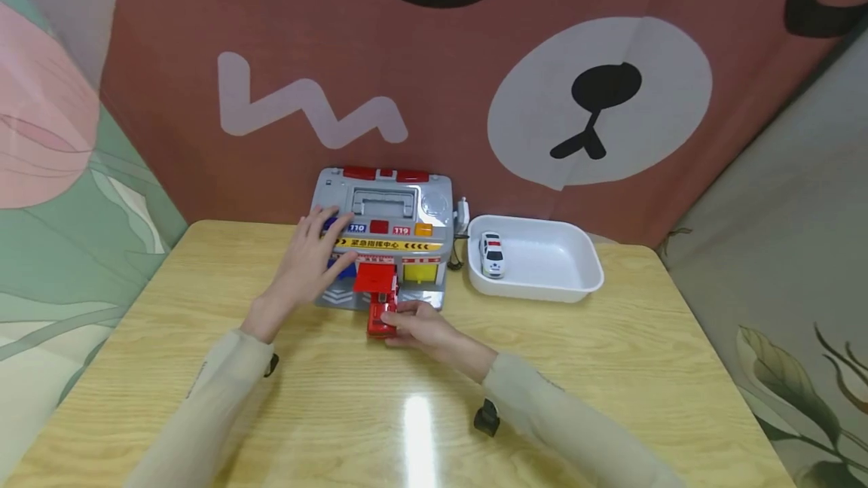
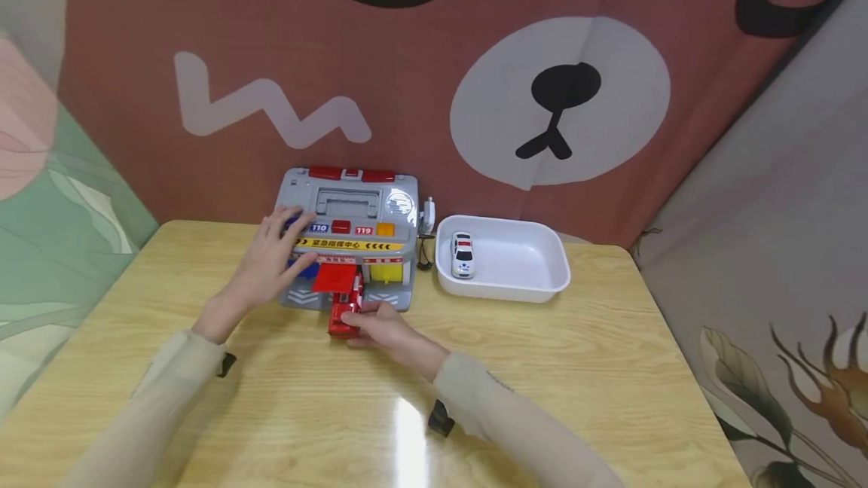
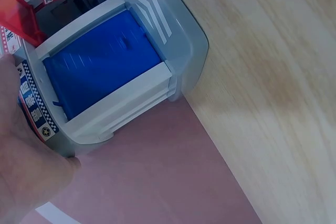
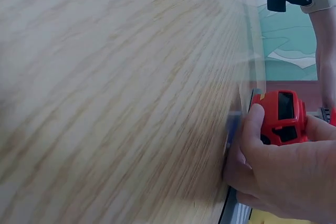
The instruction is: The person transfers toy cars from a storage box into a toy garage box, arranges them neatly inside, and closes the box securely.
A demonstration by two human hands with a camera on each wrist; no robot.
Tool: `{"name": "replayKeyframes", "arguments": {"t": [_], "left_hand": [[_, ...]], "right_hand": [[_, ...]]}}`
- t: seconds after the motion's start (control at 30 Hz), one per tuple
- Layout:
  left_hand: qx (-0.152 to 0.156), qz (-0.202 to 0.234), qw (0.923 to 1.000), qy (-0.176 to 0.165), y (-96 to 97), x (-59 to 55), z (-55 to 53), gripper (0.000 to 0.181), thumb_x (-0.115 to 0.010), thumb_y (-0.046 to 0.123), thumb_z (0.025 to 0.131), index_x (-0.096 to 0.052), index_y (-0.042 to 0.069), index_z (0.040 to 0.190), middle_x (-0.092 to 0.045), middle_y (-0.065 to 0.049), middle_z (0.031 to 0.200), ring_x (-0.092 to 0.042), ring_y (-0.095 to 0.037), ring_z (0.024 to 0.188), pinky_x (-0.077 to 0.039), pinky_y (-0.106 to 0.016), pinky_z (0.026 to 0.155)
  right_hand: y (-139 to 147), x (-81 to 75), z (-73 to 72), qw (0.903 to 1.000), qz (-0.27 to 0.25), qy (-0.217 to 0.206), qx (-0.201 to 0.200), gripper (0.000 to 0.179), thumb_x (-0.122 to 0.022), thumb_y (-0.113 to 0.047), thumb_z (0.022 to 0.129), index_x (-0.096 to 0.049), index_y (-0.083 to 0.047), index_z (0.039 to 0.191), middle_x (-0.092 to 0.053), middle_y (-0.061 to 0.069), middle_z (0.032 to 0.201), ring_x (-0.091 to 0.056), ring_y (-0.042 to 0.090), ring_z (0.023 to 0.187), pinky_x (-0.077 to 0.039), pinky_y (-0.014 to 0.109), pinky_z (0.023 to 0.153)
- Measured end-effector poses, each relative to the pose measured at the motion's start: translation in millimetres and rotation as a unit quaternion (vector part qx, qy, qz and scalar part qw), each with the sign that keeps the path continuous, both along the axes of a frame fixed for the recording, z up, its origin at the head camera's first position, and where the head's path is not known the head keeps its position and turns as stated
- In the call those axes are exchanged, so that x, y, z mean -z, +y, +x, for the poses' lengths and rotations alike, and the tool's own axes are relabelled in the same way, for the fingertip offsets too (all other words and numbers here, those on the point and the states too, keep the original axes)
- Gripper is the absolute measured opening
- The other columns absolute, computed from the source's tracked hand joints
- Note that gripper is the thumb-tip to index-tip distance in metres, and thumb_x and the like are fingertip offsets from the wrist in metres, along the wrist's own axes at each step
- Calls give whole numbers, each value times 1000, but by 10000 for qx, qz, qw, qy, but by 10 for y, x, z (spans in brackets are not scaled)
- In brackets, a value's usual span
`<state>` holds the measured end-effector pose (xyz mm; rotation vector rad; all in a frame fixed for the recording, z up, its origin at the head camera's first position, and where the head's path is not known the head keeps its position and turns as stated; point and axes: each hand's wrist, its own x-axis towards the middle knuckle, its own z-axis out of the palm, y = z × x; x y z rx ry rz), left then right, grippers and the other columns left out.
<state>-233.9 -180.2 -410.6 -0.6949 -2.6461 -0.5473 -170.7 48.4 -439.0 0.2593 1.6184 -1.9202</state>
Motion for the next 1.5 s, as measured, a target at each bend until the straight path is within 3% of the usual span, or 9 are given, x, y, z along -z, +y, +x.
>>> {"name": "replayKeyframes", "arguments": {"t": [0.23, 0.67, 0.87, 1.0, 1.13, 1.37, 1.5], "left_hand": [[47, 40, 10000, 64, 13, 10, -20, 64, -55, 44, 95, -36, 15, 149, -26, -18, 152, -13, -41, 142, -12, -60, 112], [17, 49, 10000, 85, 11, 23, -30, 64, -55, 44, 95, -35, 16, 149, -26, -18, 152, -13, -40, 142, -12, -59, 112], [63, 88, 9999, 78, 15, 15, -12, 63, -55, 43, 95, -36, 14, 148, -27, -19, 151, -14, -41, 142, -10, -58, 113], [57, 111, 9999, 74, 13, 9, -2, 63, -56, 42, 95, -36, 14, 148, -27, -19, 151, -13, -41, 142, -10, -58, 113], [21, 86, 9999, 99, 4, 6, 1, 63, -56, 41, 95, -36, 14, 148, -27, -19, 151, -13, -41, 142, -11, -59, 113], [22, 93, 9999, 96, 7, 2, -4, 63, -57, 41, 95, -37, 13, 148, -28, -20, 150, -14, -42, 142, -8, -56, 114], [30, 84, 9999, 128, 16, 8, -7, 63, -58, 41, 95, -37, 13, 147, -29, -20, 150, -16, -43, 141, -12, -59, 112]], "right_hand": [[-85, 37, -57, 9996, -94, 195, 205, 48, -65, -4, 91, -37, 10, 128, -50, 23, 122, -62, 27, 94, -54, 39, 84], [-140, 0, -103, 9992, -244, 61, 314, 44, -61, -3, 93, -40, 12, 128, -54, 26, 123, -64, 25, 92, -54, 37, 85], [-106, 11, -82, 9987, -439, 168, 212, 53, -61, 6, 90, -35, 13, 136, -52, 27, 128, -63, 22, 92, -51, 37, 91], [-63, 32, -69, 9991, -274, 285, 136, 61, -61, 13, 86, -32, 10, 140, -54, 27, 128, -61, 21, 95, -50, 36, 93], [-32, 53, -69, 9990, 104, 430, 7, 57, -64, 9, 86, -39, 8, 137, -57, 23, 125, -63, 21, 95, -52, 34, 89], [7, 93, -98, 9992, 8, 397, -85, 45, -62, 2, 91, -42, 11, 130, -61, 30, 112, -68, 27, 87, -54, 39, 85], [21, 83, -121, 9989, 231, 294, -285, 45, -64, -7, 93, -42, 8, 129, -64, 29, 108, -69, 25, 82, -56, 38, 81]]}}
